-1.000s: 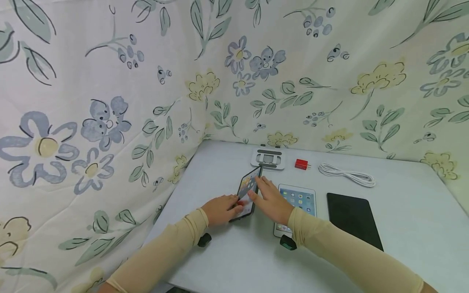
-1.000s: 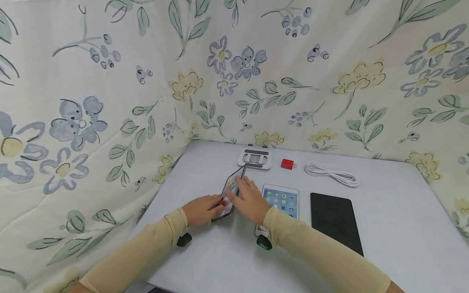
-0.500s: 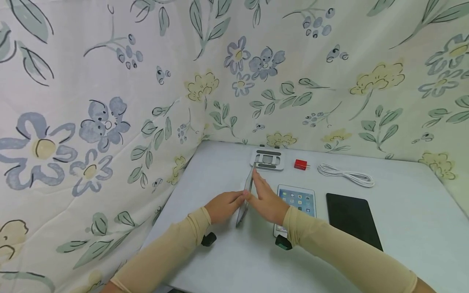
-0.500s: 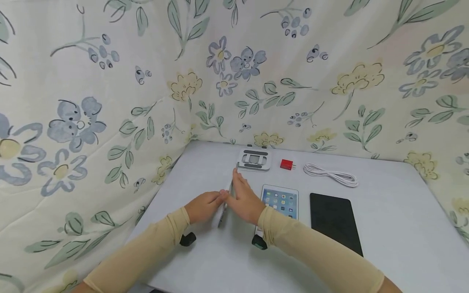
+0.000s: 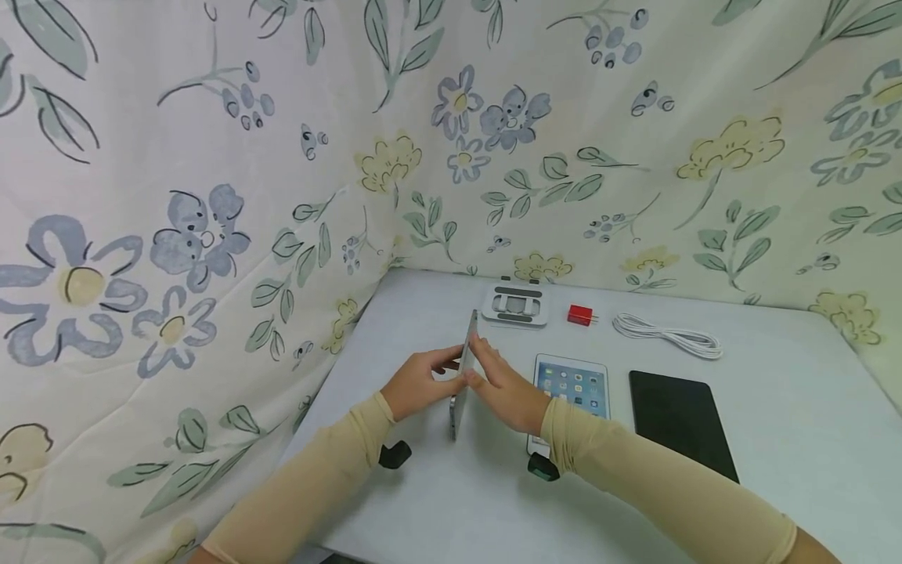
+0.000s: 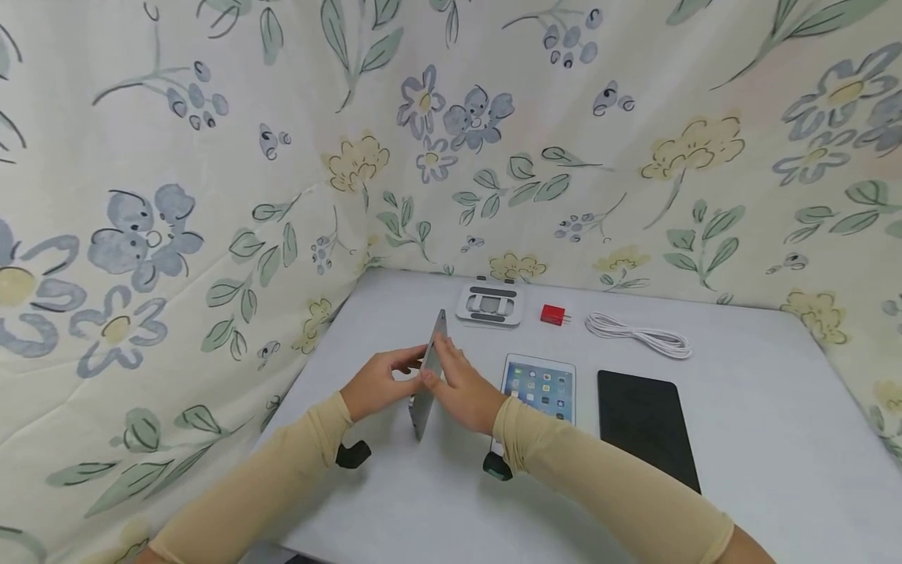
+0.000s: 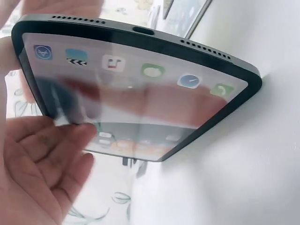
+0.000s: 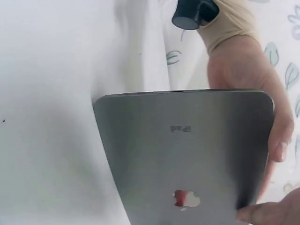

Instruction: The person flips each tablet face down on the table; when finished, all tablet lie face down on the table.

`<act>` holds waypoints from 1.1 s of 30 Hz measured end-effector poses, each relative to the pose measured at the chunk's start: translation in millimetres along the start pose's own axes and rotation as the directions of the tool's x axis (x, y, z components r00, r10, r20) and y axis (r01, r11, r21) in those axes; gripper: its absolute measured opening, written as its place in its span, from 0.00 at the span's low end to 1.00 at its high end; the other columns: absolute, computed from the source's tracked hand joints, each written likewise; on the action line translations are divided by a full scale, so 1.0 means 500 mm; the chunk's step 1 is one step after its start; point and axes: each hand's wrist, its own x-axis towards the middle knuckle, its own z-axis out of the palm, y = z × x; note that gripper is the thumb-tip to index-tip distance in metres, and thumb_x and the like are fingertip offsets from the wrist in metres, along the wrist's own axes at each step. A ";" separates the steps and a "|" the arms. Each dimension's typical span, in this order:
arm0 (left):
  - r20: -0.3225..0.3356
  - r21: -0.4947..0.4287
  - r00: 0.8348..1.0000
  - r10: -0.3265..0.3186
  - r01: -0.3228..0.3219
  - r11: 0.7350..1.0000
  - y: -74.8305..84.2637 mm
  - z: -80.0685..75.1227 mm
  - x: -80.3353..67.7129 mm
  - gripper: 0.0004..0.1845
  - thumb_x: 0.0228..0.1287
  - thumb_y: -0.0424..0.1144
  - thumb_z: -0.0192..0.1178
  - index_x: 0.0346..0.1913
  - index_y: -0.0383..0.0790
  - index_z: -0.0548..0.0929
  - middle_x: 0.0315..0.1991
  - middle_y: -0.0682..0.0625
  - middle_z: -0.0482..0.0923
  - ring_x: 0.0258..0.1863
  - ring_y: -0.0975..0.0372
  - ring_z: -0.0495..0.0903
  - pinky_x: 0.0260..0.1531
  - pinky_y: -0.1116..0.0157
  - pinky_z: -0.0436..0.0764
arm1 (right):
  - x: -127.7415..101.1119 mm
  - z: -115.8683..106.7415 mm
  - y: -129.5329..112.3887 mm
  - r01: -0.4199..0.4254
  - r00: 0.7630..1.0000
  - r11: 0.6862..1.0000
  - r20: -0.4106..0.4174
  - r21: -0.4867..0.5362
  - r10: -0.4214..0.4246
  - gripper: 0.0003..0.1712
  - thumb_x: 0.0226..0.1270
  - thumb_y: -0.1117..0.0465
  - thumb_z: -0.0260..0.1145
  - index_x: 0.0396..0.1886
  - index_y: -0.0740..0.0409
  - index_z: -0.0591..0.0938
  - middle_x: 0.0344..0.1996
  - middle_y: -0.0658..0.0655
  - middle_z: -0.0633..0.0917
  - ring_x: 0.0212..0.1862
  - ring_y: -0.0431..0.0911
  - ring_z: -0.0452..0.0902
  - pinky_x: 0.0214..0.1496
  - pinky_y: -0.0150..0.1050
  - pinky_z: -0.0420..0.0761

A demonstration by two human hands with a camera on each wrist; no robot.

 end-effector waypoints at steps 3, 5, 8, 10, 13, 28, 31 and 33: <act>-0.045 -0.014 0.997 0.057 -0.058 0.998 -0.004 -0.009 -0.003 0.33 0.73 0.47 0.71 0.75 0.36 0.78 0.69 0.48 0.80 0.55 0.60 0.86 0.53 0.53 0.85 | -0.002 0.004 0.008 -0.043 0.998 0.999 0.053 -0.012 0.044 0.44 0.89 0.37 0.43 0.90 0.51 0.42 0.87 0.60 0.42 0.85 0.60 0.33 0.82 0.67 0.43; -0.069 -0.003 0.994 0.088 -0.088 0.996 -0.008 -0.014 -0.006 0.31 0.71 0.44 0.73 0.72 0.35 0.80 0.66 0.48 0.83 0.53 0.61 0.87 0.50 0.55 0.86 | -0.003 0.008 0.016 -0.081 0.992 0.996 0.094 -0.045 0.085 0.47 0.86 0.32 0.43 0.90 0.50 0.41 0.86 0.62 0.42 0.85 0.63 0.33 0.81 0.69 0.45; -0.090 0.008 0.990 0.107 -0.107 0.994 -0.015 -0.022 -0.010 0.27 0.70 0.40 0.73 0.68 0.35 0.84 0.63 0.48 0.85 0.52 0.61 0.87 0.49 0.55 0.87 | -0.005 0.016 0.031 -0.155 0.975 0.984 0.149 -0.088 0.167 0.51 0.83 0.27 0.44 0.90 0.50 0.42 0.86 0.67 0.43 0.84 0.67 0.36 0.79 0.72 0.48; -0.104 0.013 0.990 0.093 -0.093 0.996 -0.020 -0.026 -0.014 0.26 0.69 0.39 0.74 0.67 0.36 0.85 0.61 0.50 0.86 0.52 0.62 0.87 0.48 0.56 0.87 | -0.005 0.022 0.041 -0.198 0.960 0.974 0.179 -0.109 0.216 0.53 0.82 0.27 0.46 0.90 0.52 0.43 0.85 0.68 0.45 0.84 0.68 0.38 0.79 0.73 0.50; -0.129 0.015 0.989 0.077 -0.076 0.997 -0.029 -0.035 -0.022 0.25 0.68 0.37 0.74 0.66 0.37 0.86 0.60 0.51 0.87 0.50 0.62 0.87 0.46 0.55 0.86 | -0.004 0.033 0.056 -0.236 0.941 0.963 0.220 -0.127 0.259 0.54 0.82 0.28 0.48 0.90 0.53 0.43 0.85 0.68 0.47 0.84 0.68 0.39 0.79 0.73 0.50; -0.178 0.012 0.984 0.008 -0.006 1.000 -0.050 -0.053 -0.049 0.25 0.66 0.35 0.74 0.66 0.39 0.86 0.56 0.50 0.87 0.50 0.58 0.85 0.50 0.50 0.85 | -0.005 0.046 0.089 -0.254 0.913 0.956 0.289 -0.148 0.288 0.51 0.83 0.29 0.47 0.89 0.56 0.48 0.85 0.65 0.52 0.85 0.65 0.41 0.81 0.68 0.49; -0.198 0.026 0.980 -0.006 0.012 1.000 -0.056 -0.057 -0.055 0.25 0.66 0.35 0.74 0.66 0.40 0.86 0.54 0.51 0.87 0.48 0.55 0.86 0.48 0.50 0.85 | -0.005 0.045 0.087 -0.250 0.915 0.958 0.289 -0.139 0.281 0.51 0.83 0.30 0.48 0.89 0.57 0.49 0.85 0.65 0.52 0.85 0.64 0.41 0.81 0.68 0.49; -0.213 0.033 0.977 -0.017 0.025 0.999 -0.061 -0.059 -0.061 0.24 0.66 0.35 0.74 0.65 0.41 0.87 0.53 0.52 0.87 0.47 0.53 0.85 0.46 0.51 0.85 | -0.005 0.044 0.084 -0.248 0.917 0.959 0.286 -0.135 0.278 0.51 0.83 0.30 0.48 0.89 0.58 0.49 0.85 0.65 0.52 0.85 0.63 0.41 0.82 0.67 0.49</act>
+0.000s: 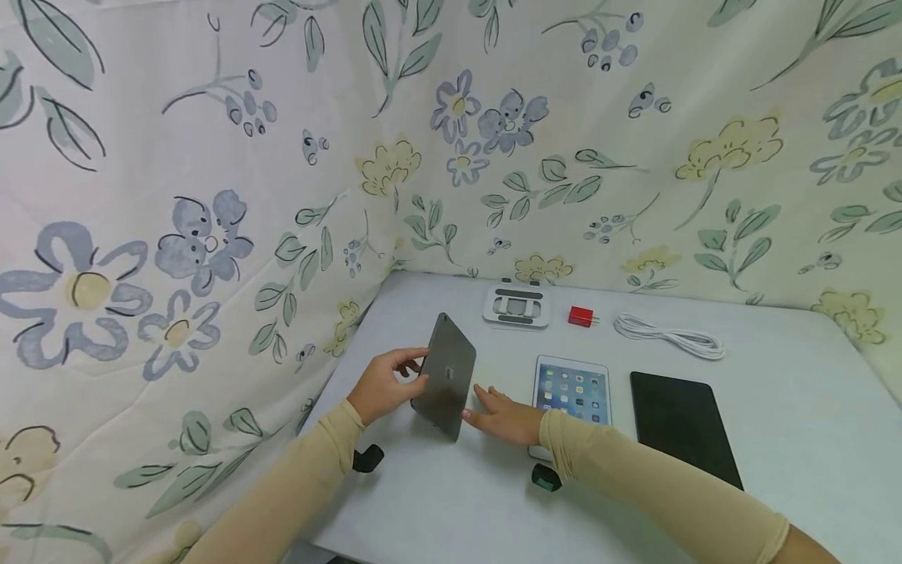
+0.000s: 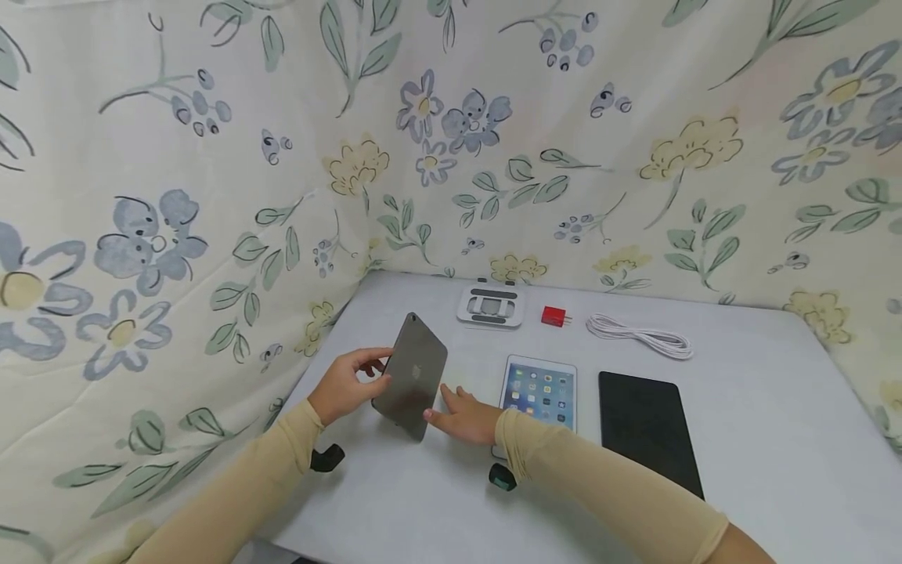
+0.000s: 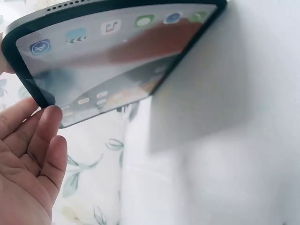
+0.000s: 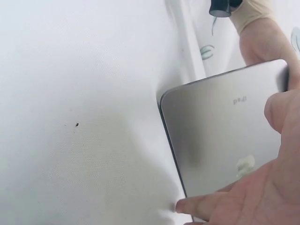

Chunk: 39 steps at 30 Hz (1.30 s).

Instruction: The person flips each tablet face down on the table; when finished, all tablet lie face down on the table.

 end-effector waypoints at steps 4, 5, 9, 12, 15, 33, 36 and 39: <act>-0.006 0.040 1.000 -0.030 0.030 0.999 -0.013 -0.002 -0.011 0.25 0.65 0.36 0.75 0.65 0.40 0.87 0.50 0.53 0.87 0.45 0.55 0.85 0.44 0.55 0.85 | -0.003 0.000 -0.006 0.010 1.000 1.000 -0.011 0.013 -0.010 0.50 0.84 0.32 0.49 0.88 0.60 0.51 0.85 0.67 0.52 0.85 0.64 0.41 0.82 0.67 0.49; 0.001 0.053 0.999 -0.037 0.037 0.998 -0.015 -0.001 -0.014 0.25 0.65 0.36 0.74 0.65 0.39 0.87 0.50 0.52 0.87 0.45 0.55 0.85 0.45 0.56 0.85 | -0.003 0.000 -0.007 0.012 1.000 1.000 -0.014 0.014 -0.012 0.50 0.84 0.32 0.49 0.88 0.61 0.51 0.85 0.68 0.52 0.85 0.64 0.41 0.82 0.67 0.49; 0.020 0.102 0.997 -0.072 0.070 0.992 -0.025 0.002 -0.020 0.26 0.66 0.36 0.72 0.66 0.37 0.85 0.52 0.51 0.88 0.47 0.58 0.85 0.47 0.56 0.85 | -0.003 0.003 -0.005 0.013 1.000 1.000 -0.028 0.018 -0.012 0.50 0.84 0.32 0.49 0.88 0.62 0.52 0.84 0.70 0.51 0.85 0.65 0.41 0.81 0.67 0.51; 0.021 0.154 0.995 -0.098 0.094 0.984 -0.030 0.005 -0.020 0.27 0.66 0.35 0.68 0.68 0.36 0.84 0.55 0.50 0.88 0.47 0.60 0.85 0.46 0.57 0.84 | -0.004 0.005 -0.002 0.011 0.999 1.000 -0.039 0.019 -0.010 0.50 0.85 0.33 0.49 0.88 0.61 0.52 0.84 0.70 0.51 0.85 0.64 0.41 0.82 0.66 0.51; 0.048 0.212 0.990 -0.136 0.123 0.969 -0.034 0.007 -0.019 0.29 0.64 0.35 0.65 0.70 0.34 0.82 0.58 0.47 0.87 0.41 0.63 0.84 0.35 0.62 0.82 | -0.005 0.007 -0.001 0.013 0.999 1.000 -0.043 0.022 -0.012 0.49 0.85 0.33 0.50 0.88 0.62 0.52 0.85 0.69 0.50 0.85 0.64 0.42 0.82 0.65 0.51; 0.141 0.372 0.959 -0.247 0.180 0.910 -0.053 0.054 -0.032 0.29 0.73 0.33 0.66 0.72 0.22 0.75 0.69 0.31 0.77 0.70 0.44 0.76 0.67 0.48 0.77 | -0.004 0.016 -0.016 -0.028 0.996 0.998 -0.085 -0.064 0.022 0.54 0.80 0.26 0.49 0.86 0.62 0.58 0.84 0.70 0.54 0.84 0.65 0.47 0.80 0.66 0.58; 0.146 0.374 0.960 -0.240 0.171 0.911 -0.055 0.057 -0.035 0.29 0.72 0.32 0.67 0.72 0.21 0.74 0.68 0.30 0.77 0.69 0.43 0.76 0.66 0.48 0.79 | -0.002 0.019 -0.016 -0.022 0.996 0.997 -0.093 -0.077 0.015 0.56 0.79 0.24 0.49 0.86 0.62 0.59 0.83 0.70 0.55 0.84 0.64 0.48 0.80 0.65 0.58; 0.153 0.387 0.959 -0.237 0.162 0.908 -0.055 0.060 -0.035 0.29 0.73 0.31 0.67 0.72 0.22 0.75 0.67 0.30 0.77 0.69 0.44 0.77 0.65 0.48 0.79 | -0.001 0.022 -0.015 -0.019 0.995 0.995 -0.104 -0.097 0.009 0.56 0.79 0.24 0.49 0.86 0.63 0.58 0.83 0.70 0.56 0.84 0.63 0.48 0.80 0.64 0.59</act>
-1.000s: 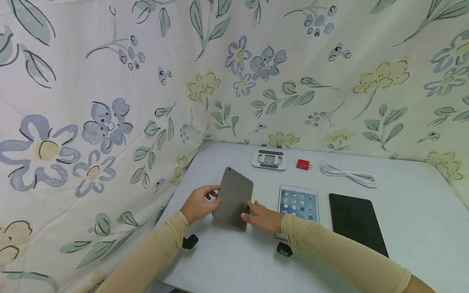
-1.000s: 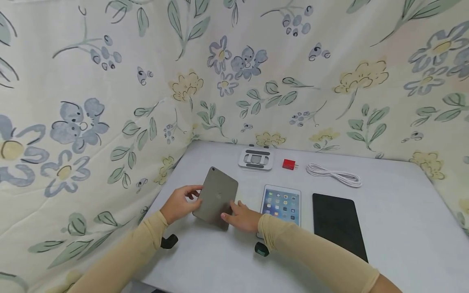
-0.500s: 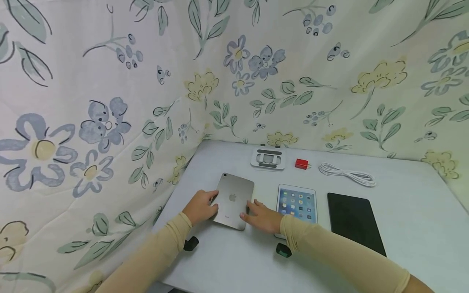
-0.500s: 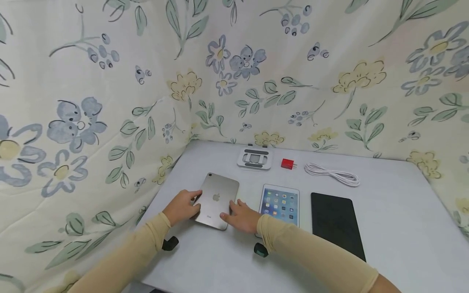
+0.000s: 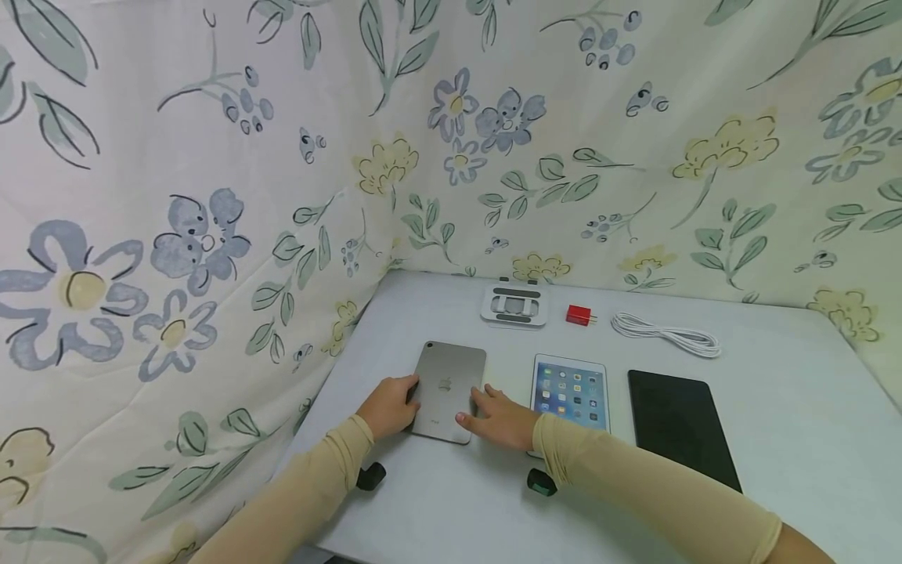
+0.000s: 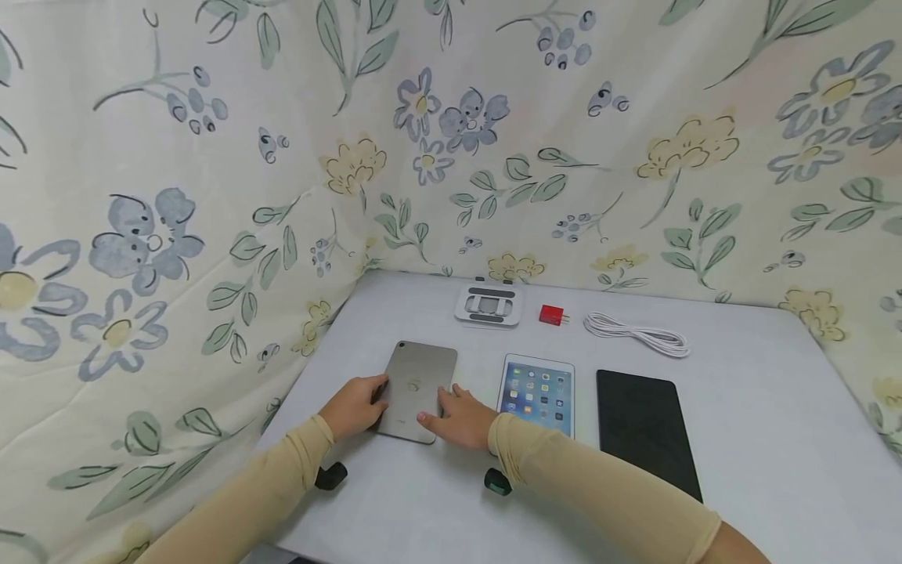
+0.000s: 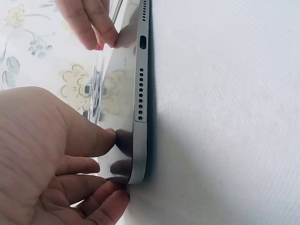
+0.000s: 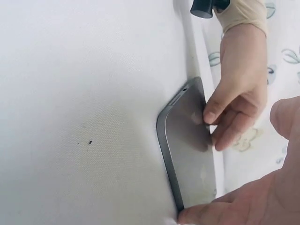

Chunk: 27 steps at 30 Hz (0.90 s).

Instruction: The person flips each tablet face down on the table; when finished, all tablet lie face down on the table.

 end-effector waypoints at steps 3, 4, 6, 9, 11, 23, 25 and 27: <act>0.006 0.055 1.000 0.017 -0.017 0.998 0.010 0.001 0.005 0.26 0.74 0.31 0.66 0.70 0.24 0.77 0.65 0.31 0.80 0.66 0.45 0.80 0.63 0.49 0.81 | -0.003 -0.002 0.003 0.005 1.000 0.999 -0.026 -0.033 -0.006 0.53 0.81 0.28 0.49 0.86 0.64 0.58 0.83 0.70 0.56 0.84 0.64 0.49 0.80 0.64 0.59; 0.008 0.099 1.000 0.016 -0.017 0.995 0.014 0.002 0.007 0.25 0.74 0.32 0.66 0.70 0.24 0.77 0.66 0.31 0.79 0.66 0.44 0.79 0.63 0.48 0.81 | -0.005 -0.003 0.004 0.006 0.999 0.999 -0.036 -0.043 -0.007 0.52 0.82 0.29 0.49 0.86 0.64 0.59 0.83 0.70 0.56 0.83 0.65 0.49 0.80 0.64 0.58; 0.005 0.181 1.000 0.022 -0.022 0.983 0.021 0.002 0.009 0.26 0.75 0.34 0.66 0.71 0.26 0.77 0.70 0.30 0.75 0.67 0.41 0.78 0.64 0.45 0.80 | -0.009 -0.006 0.007 0.009 0.998 0.998 -0.057 -0.064 -0.013 0.49 0.84 0.32 0.50 0.85 0.65 0.59 0.83 0.70 0.57 0.83 0.64 0.49 0.81 0.63 0.58; -0.025 0.244 0.998 0.050 -0.042 0.969 0.035 0.001 0.010 0.29 0.75 0.36 0.65 0.74 0.29 0.75 0.76 0.29 0.66 0.70 0.38 0.74 0.67 0.42 0.76 | -0.017 -0.018 0.021 0.000 0.996 0.997 -0.086 -0.078 -0.007 0.46 0.85 0.35 0.51 0.85 0.63 0.60 0.83 0.69 0.57 0.84 0.64 0.49 0.81 0.64 0.56; -0.042 0.228 0.996 0.081 -0.070 0.971 0.043 -0.002 0.011 0.31 0.77 0.37 0.64 0.77 0.30 0.71 0.80 0.30 0.60 0.74 0.37 0.69 0.71 0.41 0.72 | -0.024 -0.032 0.034 -0.017 0.995 0.998 -0.101 -0.064 0.010 0.45 0.85 0.36 0.51 0.86 0.61 0.59 0.84 0.68 0.56 0.84 0.63 0.48 0.81 0.65 0.54; 0.056 0.136 0.973 0.226 -0.232 0.963 0.092 -0.006 0.031 0.31 0.86 0.36 0.51 0.83 0.30 0.59 0.84 0.37 0.54 0.83 0.46 0.53 0.79 0.48 0.58 | -0.106 -0.091 0.145 -0.093 0.979 0.996 -0.185 -0.013 0.089 0.46 0.88 0.36 0.47 0.87 0.64 0.53 0.84 0.73 0.49 0.84 0.69 0.41 0.79 0.71 0.50; 0.074 0.158 0.968 0.240 -0.249 0.956 0.096 0.002 0.033 0.31 0.86 0.37 0.51 0.83 0.28 0.59 0.83 0.36 0.55 0.83 0.47 0.53 0.80 0.50 0.57 | -0.119 -0.093 0.159 -0.104 0.977 0.995 -0.190 -0.013 0.099 0.46 0.88 0.37 0.47 0.87 0.65 0.54 0.83 0.74 0.50 0.83 0.71 0.42 0.78 0.73 0.51; 0.092 0.158 0.964 0.248 -0.260 0.953 0.101 0.009 0.035 0.31 0.87 0.37 0.50 0.83 0.28 0.59 0.83 0.36 0.55 0.83 0.47 0.53 0.80 0.51 0.56 | -0.132 -0.096 0.173 -0.112 0.975 0.994 -0.193 -0.020 0.106 0.46 0.88 0.36 0.47 0.87 0.65 0.54 0.83 0.75 0.50 0.82 0.72 0.43 0.77 0.74 0.52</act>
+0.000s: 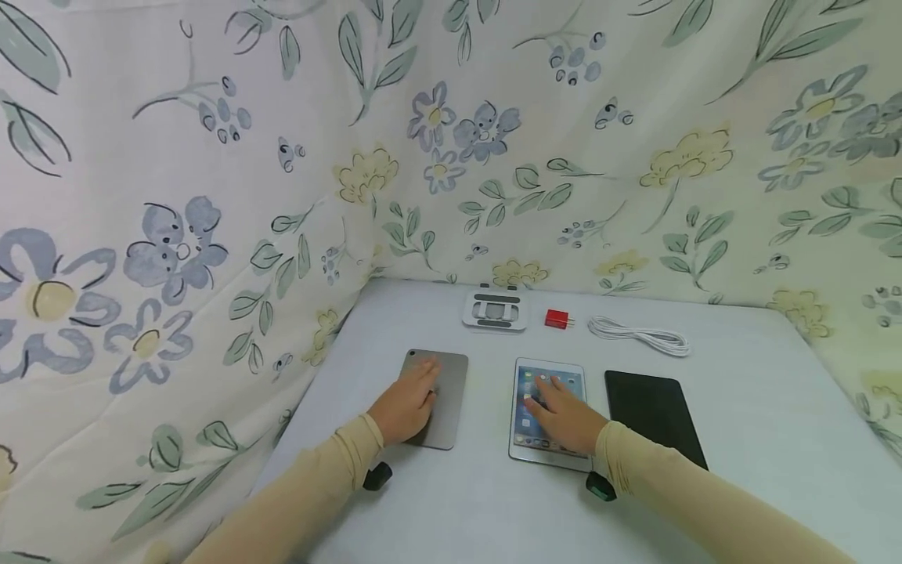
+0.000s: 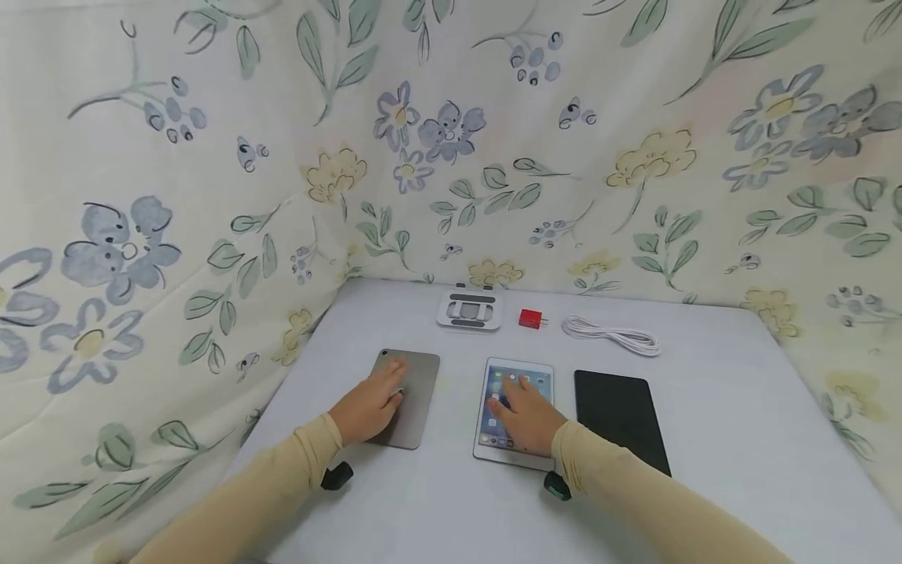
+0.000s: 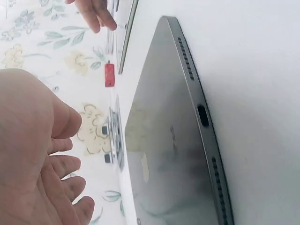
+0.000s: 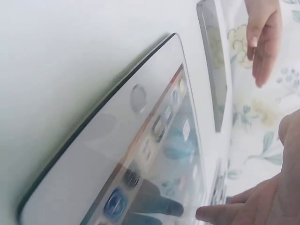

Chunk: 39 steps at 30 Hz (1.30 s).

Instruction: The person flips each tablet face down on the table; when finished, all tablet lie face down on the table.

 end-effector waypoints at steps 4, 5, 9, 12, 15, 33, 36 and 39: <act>0.024 -0.021 0.999 0.029 -0.029 0.999 0.019 0.007 0.011 0.30 0.86 0.37 0.50 0.82 0.27 0.60 0.83 0.36 0.57 0.83 0.48 0.54 0.80 0.51 0.56 | -0.021 -0.012 0.024 -0.014 1.000 1.000 -0.018 0.008 0.014 0.46 0.88 0.37 0.48 0.86 0.66 0.54 0.83 0.77 0.50 0.82 0.74 0.44 0.76 0.76 0.51; 0.029 -0.021 0.999 0.036 -0.036 0.999 0.025 0.008 0.016 0.30 0.87 0.38 0.50 0.82 0.28 0.60 0.83 0.36 0.57 0.83 0.48 0.54 0.80 0.51 0.56 | -0.025 -0.015 0.029 -0.014 1.000 1.000 -0.025 0.009 0.014 0.45 0.88 0.38 0.48 0.86 0.66 0.54 0.82 0.77 0.50 0.82 0.75 0.43 0.76 0.76 0.51; 0.036 -0.009 0.996 0.079 -0.079 0.997 0.048 0.011 0.033 0.30 0.86 0.38 0.50 0.81 0.27 0.62 0.82 0.36 0.59 0.82 0.48 0.56 0.80 0.51 0.57 | -0.036 -0.024 0.051 -0.016 0.999 1.000 -0.044 0.012 0.017 0.44 0.89 0.40 0.47 0.86 0.67 0.54 0.82 0.77 0.50 0.82 0.75 0.40 0.77 0.76 0.48; 0.050 0.015 0.993 0.107 -0.108 0.994 0.063 0.015 0.042 0.29 0.86 0.38 0.51 0.81 0.29 0.64 0.82 0.37 0.61 0.82 0.48 0.58 0.79 0.52 0.58 | -0.036 -0.024 0.068 -0.013 0.999 1.000 -0.048 0.018 0.014 0.43 0.89 0.41 0.47 0.86 0.66 0.54 0.83 0.77 0.50 0.82 0.74 0.38 0.77 0.76 0.47; 0.075 0.048 0.988 0.134 -0.138 0.989 0.077 0.025 0.051 0.29 0.85 0.38 0.53 0.81 0.31 0.65 0.81 0.39 0.61 0.82 0.49 0.58 0.79 0.52 0.59 | -0.035 -0.022 0.082 -0.015 0.998 1.000 -0.062 0.011 0.016 0.43 0.89 0.41 0.48 0.87 0.64 0.55 0.83 0.75 0.52 0.83 0.73 0.39 0.76 0.76 0.48; 0.291 0.151 0.940 0.179 -0.230 0.961 0.158 0.054 0.087 0.32 0.86 0.50 0.50 0.82 0.35 0.66 0.81 0.42 0.63 0.82 0.52 0.59 0.80 0.56 0.58 | -0.051 -0.024 0.089 -0.070 0.995 0.998 -0.076 0.005 0.070 0.45 0.88 0.39 0.49 0.86 0.67 0.55 0.82 0.74 0.57 0.82 0.74 0.38 0.76 0.77 0.46; 0.326 0.154 0.928 0.179 -0.239 0.959 0.168 0.063 0.089 0.32 0.86 0.53 0.49 0.81 0.36 0.68 0.81 0.44 0.64 0.81 0.54 0.60 0.80 0.57 0.58 | -0.056 -0.021 0.093 -0.098 0.993 0.995 -0.066 0.013 0.098 0.46 0.87 0.38 0.49 0.86 0.66 0.54 0.82 0.73 0.57 0.83 0.73 0.37 0.77 0.76 0.45; 0.357 0.156 0.918 0.175 -0.243 0.957 0.170 0.071 0.088 0.33 0.86 0.55 0.48 0.81 0.38 0.69 0.80 0.45 0.66 0.81 0.54 0.61 0.79 0.57 0.59 | -0.059 -0.017 0.097 -0.103 0.993 0.995 -0.057 0.017 0.104 0.47 0.87 0.37 0.50 0.86 0.67 0.53 0.82 0.74 0.56 0.83 0.73 0.37 0.77 0.75 0.46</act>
